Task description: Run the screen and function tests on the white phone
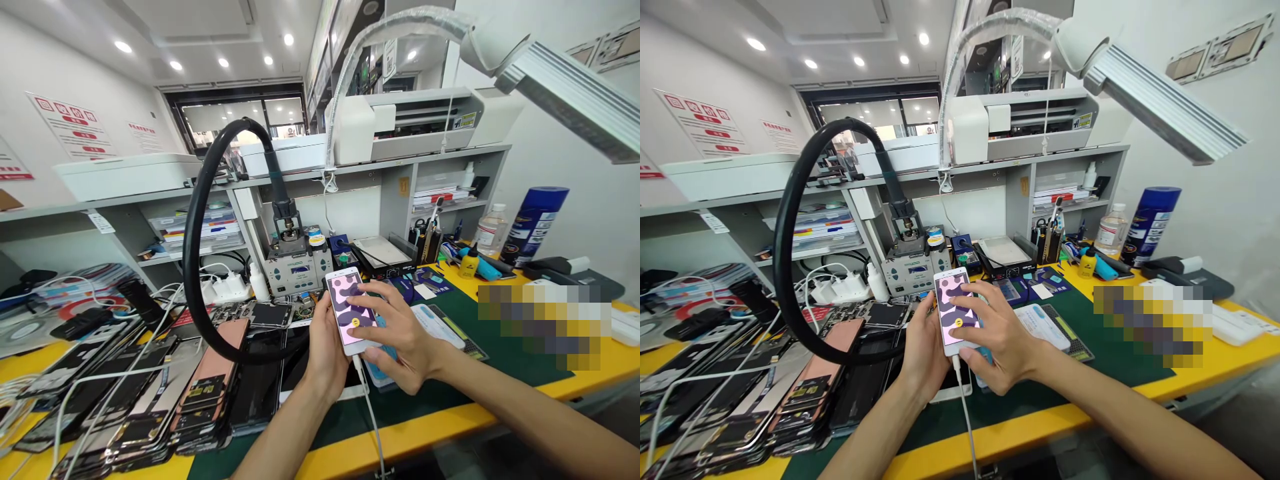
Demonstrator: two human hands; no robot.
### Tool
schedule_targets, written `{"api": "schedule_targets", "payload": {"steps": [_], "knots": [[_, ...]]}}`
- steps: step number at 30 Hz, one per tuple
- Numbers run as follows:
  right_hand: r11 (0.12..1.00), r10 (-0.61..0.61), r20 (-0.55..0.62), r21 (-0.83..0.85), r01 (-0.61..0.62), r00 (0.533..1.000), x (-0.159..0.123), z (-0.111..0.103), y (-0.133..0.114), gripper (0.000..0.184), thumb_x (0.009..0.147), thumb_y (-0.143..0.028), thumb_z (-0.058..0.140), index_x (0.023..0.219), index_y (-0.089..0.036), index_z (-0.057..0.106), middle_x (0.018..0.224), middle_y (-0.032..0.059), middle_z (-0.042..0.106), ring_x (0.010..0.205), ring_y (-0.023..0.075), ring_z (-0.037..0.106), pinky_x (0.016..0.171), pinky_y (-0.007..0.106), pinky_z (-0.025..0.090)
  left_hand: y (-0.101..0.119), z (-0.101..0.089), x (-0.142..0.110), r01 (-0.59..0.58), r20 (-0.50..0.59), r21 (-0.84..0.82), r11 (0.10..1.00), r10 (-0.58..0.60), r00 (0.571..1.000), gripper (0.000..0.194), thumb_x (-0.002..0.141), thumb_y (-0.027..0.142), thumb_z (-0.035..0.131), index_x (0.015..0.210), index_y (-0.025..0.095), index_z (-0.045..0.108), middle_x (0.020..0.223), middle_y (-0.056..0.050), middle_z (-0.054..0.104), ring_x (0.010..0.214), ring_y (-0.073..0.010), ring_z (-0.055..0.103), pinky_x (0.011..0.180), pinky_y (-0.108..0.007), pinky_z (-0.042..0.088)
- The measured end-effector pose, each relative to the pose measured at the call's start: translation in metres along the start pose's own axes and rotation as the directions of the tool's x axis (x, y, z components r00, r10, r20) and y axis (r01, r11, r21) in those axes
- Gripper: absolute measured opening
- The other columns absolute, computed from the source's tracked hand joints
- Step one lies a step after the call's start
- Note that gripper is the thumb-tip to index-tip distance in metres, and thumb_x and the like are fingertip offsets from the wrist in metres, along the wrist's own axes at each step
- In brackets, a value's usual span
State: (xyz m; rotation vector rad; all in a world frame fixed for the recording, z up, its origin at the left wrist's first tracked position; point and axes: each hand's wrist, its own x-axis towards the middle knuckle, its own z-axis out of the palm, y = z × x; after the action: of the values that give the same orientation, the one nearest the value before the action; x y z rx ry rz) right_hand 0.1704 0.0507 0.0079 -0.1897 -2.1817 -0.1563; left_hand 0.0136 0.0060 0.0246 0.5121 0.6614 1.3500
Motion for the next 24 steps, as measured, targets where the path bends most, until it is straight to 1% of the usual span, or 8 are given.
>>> {"api": "schedule_targets", "payload": {"steps": [3,8,14,16,19,22,24], "knots": [[1.000,-0.008,0.016,0.011,0.008,1.000,0.000,0.001,-0.003,0.032,0.076,-0.025,0.059,0.105,-0.020,0.071,0.135,0.0146,0.057,0.135,0.0395,0.045,0.107,0.066,0.038,-0.001,-0.001,0.000,0.006,0.000,-0.008,1.000,-0.006,1.000,0.054,0.096,0.053,0.050,0.130,0.014,0.067,0.097,-0.009,0.075,0.089,-0.0244,0.070,0.075,-0.031,0.053],[0.999,-0.004,0.030,0.033,0.003,1.000,0.001,0.002,-0.007,0.032,0.074,-0.025,0.058,0.102,-0.021,0.072,0.136,0.0123,0.057,0.136,0.0389,0.044,0.110,0.067,0.035,0.001,0.000,0.000,0.019,-0.037,0.002,1.000,-0.019,0.999,0.054,0.096,0.053,0.050,0.128,0.014,0.067,0.099,-0.009,0.075,0.090,-0.0250,0.069,0.075,-0.031,0.053],[0.999,-0.008,0.014,0.046,0.007,1.000,0.001,0.003,-0.007,0.030,0.075,-0.025,0.057,0.102,-0.021,0.072,0.134,0.0121,0.058,0.135,0.0388,0.045,0.110,0.067,0.035,-0.001,-0.002,0.001,0.015,-0.027,0.014,1.000,-0.015,1.000,0.055,0.094,0.055,0.052,0.128,0.015,0.068,0.100,-0.009,0.074,0.090,-0.0246,0.069,0.076,-0.031,0.053],[0.999,-0.012,-0.025,0.050,0.013,1.000,0.001,0.002,-0.007,0.030,0.076,-0.024,0.056,0.102,-0.020,0.072,0.133,0.0127,0.059,0.134,0.0387,0.047,0.109,0.067,0.036,-0.001,-0.003,0.002,0.013,-0.024,0.010,1.000,-0.013,1.000,0.056,0.094,0.055,0.052,0.128,0.014,0.068,0.100,-0.009,0.075,0.089,-0.0244,0.069,0.076,-0.031,0.054],[0.999,0.001,-0.113,0.039,0.003,0.994,0.001,-0.002,-0.005,0.030,0.076,-0.019,0.055,0.101,-0.018,0.073,0.127,0.0144,0.061,0.128,0.0376,0.051,0.104,0.064,0.042,-0.001,-0.003,0.001,0.007,0.011,0.020,1.000,-0.007,1.000,0.056,0.095,0.055,0.050,0.128,0.013,0.067,0.099,-0.010,0.075,0.085,-0.0246,0.070,0.072,-0.032,0.055],[0.998,0.058,-0.199,0.005,-0.058,0.978,0.000,-0.006,0.000,0.029,0.078,-0.014,0.054,0.099,-0.016,0.074,0.123,0.0158,0.063,0.124,0.0370,0.054,0.099,0.059,0.046,0.000,-0.003,0.000,0.012,0.063,0.056,0.998,-0.016,0.998,0.056,0.097,0.056,0.046,0.130,0.014,0.065,0.101,-0.011,0.074,0.082,-0.0247,0.070,0.067,-0.033,0.057],[0.992,0.129,-0.256,0.029,-0.126,0.958,-0.002,-0.007,0.006,0.028,0.080,-0.015,0.055,0.098,-0.017,0.076,0.121,0.0152,0.065,0.122,0.0366,0.055,0.098,0.057,0.046,0.001,-0.003,0.000,0.003,0.082,0.078,0.997,-0.009,0.997,0.056,0.098,0.056,0.043,0.132,0.016,0.064,0.104,-0.011,0.074,0.082,-0.0246,0.071,0.065,-0.033,0.058]]}}
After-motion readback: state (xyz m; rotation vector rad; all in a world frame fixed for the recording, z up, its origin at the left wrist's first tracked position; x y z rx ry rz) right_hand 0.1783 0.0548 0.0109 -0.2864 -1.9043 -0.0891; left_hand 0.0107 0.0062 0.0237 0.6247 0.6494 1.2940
